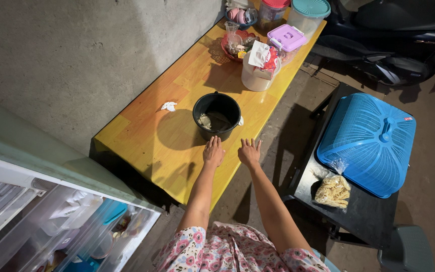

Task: The person cleans a wooden table by repeatedly dipping a cloth into a bucket of water, wringing it, and wiping the surface. They move several containers and a basket aside to reach different areas, then return them after cleaning.

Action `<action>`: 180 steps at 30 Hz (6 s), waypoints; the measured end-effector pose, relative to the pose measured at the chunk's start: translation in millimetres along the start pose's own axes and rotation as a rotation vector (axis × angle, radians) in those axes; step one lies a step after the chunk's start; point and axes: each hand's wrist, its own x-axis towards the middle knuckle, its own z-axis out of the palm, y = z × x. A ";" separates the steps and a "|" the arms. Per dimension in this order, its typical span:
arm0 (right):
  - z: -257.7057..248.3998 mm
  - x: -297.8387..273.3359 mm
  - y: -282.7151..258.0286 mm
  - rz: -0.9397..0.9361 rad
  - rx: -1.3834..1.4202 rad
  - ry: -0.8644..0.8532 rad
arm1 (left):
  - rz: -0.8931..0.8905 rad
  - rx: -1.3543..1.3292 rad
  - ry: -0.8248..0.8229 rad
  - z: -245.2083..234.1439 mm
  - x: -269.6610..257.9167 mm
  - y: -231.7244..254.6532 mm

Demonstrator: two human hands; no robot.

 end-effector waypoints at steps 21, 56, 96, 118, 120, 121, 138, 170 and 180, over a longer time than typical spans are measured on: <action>0.9 -4.3 -5.9 0.016 -0.002 -0.015 | -0.002 -0.003 0.040 -2.5 -5.4 -6.2; 14.3 14.5 -39.7 -0.075 0.307 0.428 | 0.146 -0.076 0.261 -4.5 7.8 -39.4; 135.5 253.2 -49.6 -0.331 0.109 -0.347 | -0.427 -0.380 -0.023 67.7 200.1 -85.9; -54.9 181.5 -46.3 -0.304 1.401 -0.096 | -0.748 -2.012 -0.543 -17.1 219.8 -87.8; -44.1 195.3 -44.0 -0.238 1.370 -0.061 | -0.712 -1.987 -0.599 -26.5 217.5 -86.3; -36.0 203.5 -46.7 -0.223 1.332 -0.016 | -0.656 -1.987 -0.637 -30.0 216.8 -86.5; -12.7 254.5 -61.5 0.044 1.594 -0.531 | -0.487 -1.694 -0.668 -49.3 219.2 -79.4; -60.0 262.6 -66.5 -0.144 1.961 -0.603 | -0.091 -1.708 -0.865 -40.3 253.2 -91.7; -69.5 276.0 -88.5 -0.202 1.481 -0.318 | -0.278 -1.806 -0.547 -75.5 224.7 -55.9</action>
